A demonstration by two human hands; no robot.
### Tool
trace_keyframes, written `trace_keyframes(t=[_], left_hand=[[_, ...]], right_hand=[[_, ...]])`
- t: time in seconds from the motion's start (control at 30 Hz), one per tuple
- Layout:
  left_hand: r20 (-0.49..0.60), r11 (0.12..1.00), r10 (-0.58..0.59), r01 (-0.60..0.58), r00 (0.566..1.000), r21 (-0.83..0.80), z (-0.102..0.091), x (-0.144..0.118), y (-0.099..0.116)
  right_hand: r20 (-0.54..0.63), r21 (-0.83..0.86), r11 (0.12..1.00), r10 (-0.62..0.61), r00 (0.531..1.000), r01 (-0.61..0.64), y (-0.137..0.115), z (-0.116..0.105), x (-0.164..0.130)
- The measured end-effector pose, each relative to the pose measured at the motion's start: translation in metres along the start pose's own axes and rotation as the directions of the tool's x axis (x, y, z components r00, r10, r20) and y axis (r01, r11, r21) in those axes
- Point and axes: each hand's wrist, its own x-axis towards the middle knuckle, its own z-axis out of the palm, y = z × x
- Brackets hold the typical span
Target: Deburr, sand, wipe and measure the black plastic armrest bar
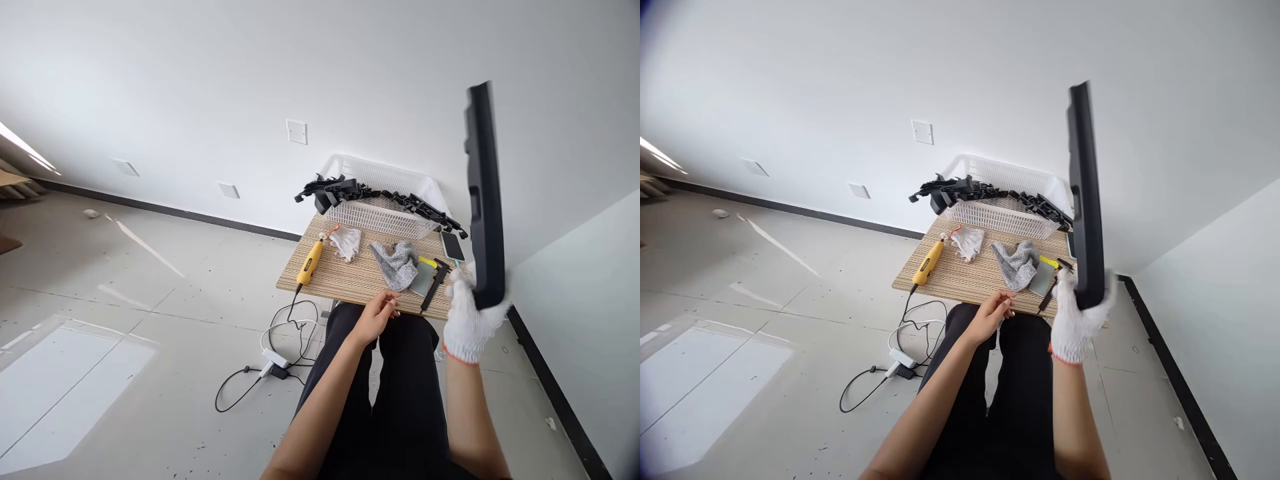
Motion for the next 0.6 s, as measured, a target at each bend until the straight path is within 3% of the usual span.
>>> trace_keyframes(t=[0.07, 0.13, 0.17, 0.23, 0.3, 0.33, 0.4, 0.5, 0.6], left_hand=[[0.015, 1.000, -0.005, 0.005, 1.000, -0.012, 0.003, 0.001, -0.001], [0.020, 0.999, -0.026, 0.027, 0.999, -0.044, 0.005, 0.002, -0.002], [0.024, 0.996, -0.045, 0.047, 0.999, -0.075, 0.007, 0.002, -0.002], [0.044, 0.978, -0.109, 0.115, 0.993, -0.174, 0.007, 0.004, -0.002], [0.065, 0.929, -0.184, 0.195, 0.981, -0.316, 0.005, 0.006, -0.001], [0.080, 0.894, -0.210, 0.225, 0.974, -0.387, 0.002, 0.006, 0.000], [0.129, 0.832, -0.233, 0.266, 0.964, -0.486, -0.003, 0.006, 0.003], [0.248, 0.856, -0.205, 0.296, 0.947, -0.423, -0.006, 0.002, 0.007], [0.433, 0.938, -0.148, 0.265, 0.889, -0.223, 0.001, -0.008, 0.006]], right_hand=[[0.134, 0.026, 0.959, 0.277, 0.951, -0.283, 0.019, -0.023, -0.028], [0.227, -0.069, 0.924, 0.382, 0.896, -0.377, 0.037, -0.042, -0.043], [0.252, -0.161, 0.919, 0.390, 0.886, -0.359, 0.045, -0.052, -0.045], [0.256, -0.398, 0.897, 0.309, 0.916, -0.191, 0.062, -0.074, -0.041], [0.327, -0.603, 0.792, 0.137, 0.935, 0.095, 0.078, -0.100, -0.029], [0.410, -0.641, 0.731, 0.067, 0.910, 0.235, 0.084, -0.112, -0.024], [0.460, -0.696, 0.616, -0.013, 0.888, 0.369, 0.093, -0.132, -0.016], [0.463, -0.741, 0.524, -0.053, 0.885, 0.419, 0.095, -0.137, -0.023], [0.365, -0.794, 0.522, -0.001, 0.931, 0.311, 0.088, -0.111, -0.060]])
